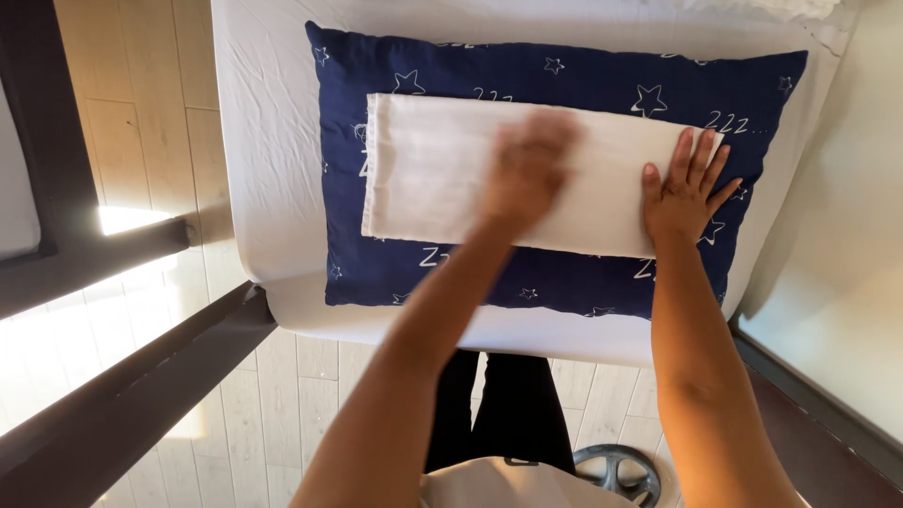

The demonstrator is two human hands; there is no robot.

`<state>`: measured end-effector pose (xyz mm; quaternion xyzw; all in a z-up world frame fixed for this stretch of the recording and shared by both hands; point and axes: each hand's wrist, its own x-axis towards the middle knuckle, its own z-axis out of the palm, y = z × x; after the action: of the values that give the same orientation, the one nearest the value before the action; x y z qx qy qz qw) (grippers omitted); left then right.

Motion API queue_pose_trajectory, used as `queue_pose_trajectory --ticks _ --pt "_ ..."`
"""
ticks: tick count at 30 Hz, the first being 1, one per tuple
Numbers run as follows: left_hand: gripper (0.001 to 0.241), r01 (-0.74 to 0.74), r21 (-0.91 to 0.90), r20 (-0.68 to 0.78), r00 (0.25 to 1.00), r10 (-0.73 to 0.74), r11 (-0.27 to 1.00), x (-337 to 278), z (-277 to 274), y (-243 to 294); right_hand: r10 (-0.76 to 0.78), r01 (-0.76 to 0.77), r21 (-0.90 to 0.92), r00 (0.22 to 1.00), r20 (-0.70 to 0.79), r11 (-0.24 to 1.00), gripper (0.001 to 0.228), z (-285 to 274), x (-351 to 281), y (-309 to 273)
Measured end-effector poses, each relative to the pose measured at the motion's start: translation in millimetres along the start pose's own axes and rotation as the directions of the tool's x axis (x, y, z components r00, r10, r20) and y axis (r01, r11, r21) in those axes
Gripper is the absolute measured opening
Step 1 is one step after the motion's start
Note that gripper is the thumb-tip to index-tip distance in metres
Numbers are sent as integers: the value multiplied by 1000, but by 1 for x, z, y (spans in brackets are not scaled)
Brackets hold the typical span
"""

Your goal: The person places a blue pillow on a bed, then lays a white pillowcase on top and smooths it out. They turn the pillowcase inside out, then insert the pillow into the case and adjust the corners.

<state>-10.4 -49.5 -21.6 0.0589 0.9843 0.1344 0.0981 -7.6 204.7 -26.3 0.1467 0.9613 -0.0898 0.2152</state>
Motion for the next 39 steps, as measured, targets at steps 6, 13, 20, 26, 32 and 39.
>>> queue_pose_trajectory --ticks 6,13,20,26,32,39 --pt "55 242 78 -86 968 -235 967 -6 -56 -173 -87 128 164 967 -239 978 68 -14 26 27" --pt "61 154 -145 -40 986 -162 977 18 -100 -219 -154 263 342 937 -313 902 35 -63 34 49" --pt "27 -151 -594 -234 972 9 790 -29 -152 -219 -286 504 550 854 -435 666 30 -101 -20 61" --pt "21 393 -848 442 894 68 355 -136 -206 -223 -296 -3 965 951 83 261 19 -111 -139 126" --pt "20 373 -517 691 713 118 770 -145 -182 -214 -331 -222 640 707 626 736 30 -113 -163 91" --pt "54 293 -549 -69 918 -391 783 -48 -68 -234 137 57 862 980 -145 504 50 -28 -39 66"
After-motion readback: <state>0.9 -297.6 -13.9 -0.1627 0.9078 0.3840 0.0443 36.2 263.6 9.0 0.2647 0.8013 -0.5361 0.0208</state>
